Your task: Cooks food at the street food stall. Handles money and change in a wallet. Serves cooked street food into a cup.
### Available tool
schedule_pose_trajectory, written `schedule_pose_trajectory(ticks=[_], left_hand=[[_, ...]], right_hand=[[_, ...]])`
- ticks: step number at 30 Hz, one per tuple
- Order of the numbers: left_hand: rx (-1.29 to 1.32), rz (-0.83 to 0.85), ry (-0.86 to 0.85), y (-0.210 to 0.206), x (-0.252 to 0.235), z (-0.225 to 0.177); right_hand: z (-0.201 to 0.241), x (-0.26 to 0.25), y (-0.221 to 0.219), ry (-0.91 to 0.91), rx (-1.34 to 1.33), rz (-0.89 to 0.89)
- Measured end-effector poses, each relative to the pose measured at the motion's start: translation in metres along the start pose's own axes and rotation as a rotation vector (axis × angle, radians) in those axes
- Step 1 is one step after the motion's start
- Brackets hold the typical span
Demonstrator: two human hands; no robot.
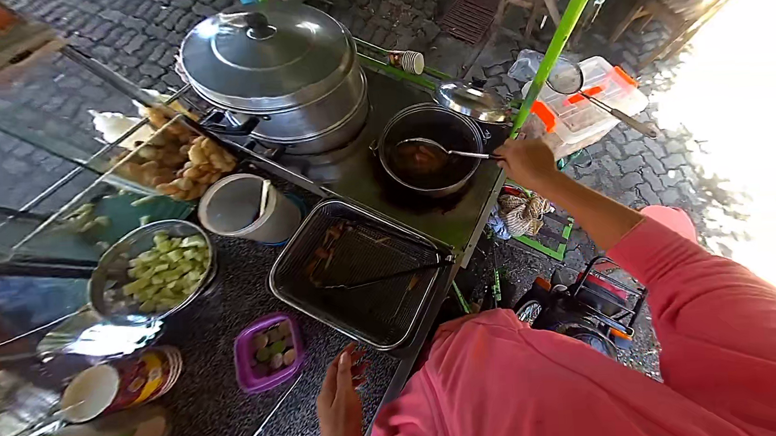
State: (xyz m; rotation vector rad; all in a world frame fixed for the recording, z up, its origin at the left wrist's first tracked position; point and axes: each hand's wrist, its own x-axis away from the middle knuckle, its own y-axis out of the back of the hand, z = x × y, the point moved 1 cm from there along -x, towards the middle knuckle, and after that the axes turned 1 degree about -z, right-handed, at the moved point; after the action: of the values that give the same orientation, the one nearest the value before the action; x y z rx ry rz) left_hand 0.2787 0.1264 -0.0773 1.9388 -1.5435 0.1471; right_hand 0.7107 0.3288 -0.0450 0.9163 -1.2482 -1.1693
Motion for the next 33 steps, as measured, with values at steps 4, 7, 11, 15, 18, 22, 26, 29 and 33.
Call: schedule_pose_trajectory(ticks=[4,7,11,15,18,22,26,29,33], left_hand=[[0.014,-0.020,0.024,0.004,-0.001,-0.001],[-0.009,-0.023,0.015,0.002,-0.003,0.001],[-0.016,-0.022,-0.005,-0.001,-0.002,0.003],[0.014,-0.034,0.006,0.003,0.000,0.010],[0.010,-0.050,0.008,0.006,0.002,0.018],[0.007,-0.041,0.022,0.005,0.000,0.021],[0.001,-0.044,0.024,0.003,-0.001,0.015],[0.022,-0.052,0.026,0.003,-0.001,0.012],[0.022,-0.057,0.031,0.003,0.001,0.012]], right_hand=[[-0.016,-0.003,0.030,0.131,0.126,-0.258],[-0.021,-0.025,0.029,0.132,0.213,-0.263],[-0.016,-0.049,0.015,0.154,0.260,-0.140],[-0.002,-0.038,0.034,-0.023,0.209,0.084],[-0.002,-0.025,0.053,-0.082,0.203,0.190],[-0.025,-0.044,0.021,0.015,0.082,0.313],[-0.021,-0.058,-0.030,-0.050,-0.181,0.378],[-0.015,-0.053,-0.055,-0.171,-0.384,0.350],[-0.018,-0.037,-0.062,-0.201,-0.495,0.280]])
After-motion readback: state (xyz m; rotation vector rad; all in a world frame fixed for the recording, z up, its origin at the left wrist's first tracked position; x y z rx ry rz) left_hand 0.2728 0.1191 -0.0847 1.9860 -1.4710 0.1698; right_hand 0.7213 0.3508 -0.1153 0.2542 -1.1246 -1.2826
